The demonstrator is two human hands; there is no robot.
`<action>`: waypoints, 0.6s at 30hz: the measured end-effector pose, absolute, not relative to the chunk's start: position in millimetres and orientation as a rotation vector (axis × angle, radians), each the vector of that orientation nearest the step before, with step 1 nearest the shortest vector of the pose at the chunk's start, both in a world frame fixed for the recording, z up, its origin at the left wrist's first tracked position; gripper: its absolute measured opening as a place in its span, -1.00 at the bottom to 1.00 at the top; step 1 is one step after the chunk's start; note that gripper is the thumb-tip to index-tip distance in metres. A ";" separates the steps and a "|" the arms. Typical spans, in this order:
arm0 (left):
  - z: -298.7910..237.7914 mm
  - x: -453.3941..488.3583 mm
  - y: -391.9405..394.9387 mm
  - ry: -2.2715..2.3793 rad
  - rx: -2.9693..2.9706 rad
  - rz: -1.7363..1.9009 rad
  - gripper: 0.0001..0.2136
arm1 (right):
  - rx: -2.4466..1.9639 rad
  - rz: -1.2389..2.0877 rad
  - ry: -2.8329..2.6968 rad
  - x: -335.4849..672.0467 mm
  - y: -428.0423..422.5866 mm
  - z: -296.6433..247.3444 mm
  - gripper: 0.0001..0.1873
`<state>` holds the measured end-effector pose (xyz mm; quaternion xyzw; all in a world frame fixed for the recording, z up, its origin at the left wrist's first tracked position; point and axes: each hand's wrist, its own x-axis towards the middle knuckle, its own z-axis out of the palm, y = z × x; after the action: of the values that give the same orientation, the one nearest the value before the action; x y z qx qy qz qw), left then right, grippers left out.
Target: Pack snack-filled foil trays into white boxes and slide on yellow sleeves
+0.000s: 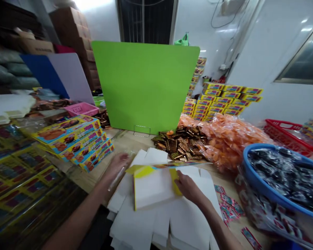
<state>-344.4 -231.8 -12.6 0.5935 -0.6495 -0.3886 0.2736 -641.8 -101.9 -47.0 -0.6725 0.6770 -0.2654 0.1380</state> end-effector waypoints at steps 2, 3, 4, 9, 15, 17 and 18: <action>-13.7 -307.8 -253.2 -1.817 1.803 -0.797 -0.76 | -1.846 -0.498 2.146 -660.7 -89.0 -53.2 -0.87; -17.2 -292.3 -260.7 -1.866 1.880 -0.706 -0.80 | -1.804 -0.400 2.210 -666.5 -82.8 -56.7 -0.89; -21.9 -279.7 -265.8 -1.917 1.942 -0.627 -0.84 | -1.767 -0.340 2.255 -669.8 -77.4 -60.1 -0.89; -36.4 -253.7 -265.3 -2.141 2.073 -0.334 -0.91 | -1.629 -0.453 2.294 -665.4 -65.1 -67.2 -0.84; -6.6 -242.7 -243.7 -2.201 1.968 -0.088 -0.85 | -1.504 -0.646 2.206 -662.0 -62.6 -60.4 -0.69; 4.7 -243.6 -238.9 -2.167 1.854 -0.132 -0.87 | -1.522 -0.661 2.214 -660.8 -62.7 -60.0 -0.70; 9.5 -246.5 -237.0 -2.140 1.792 -0.172 -0.90 | -1.533 -0.665 2.230 -659.9 -62.8 -60.1 -0.70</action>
<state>-246.5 -237.0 9.5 0.6313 -0.7538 -0.0605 0.1720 -659.9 -62.8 -60.1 -0.5415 0.7877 -0.2350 0.1766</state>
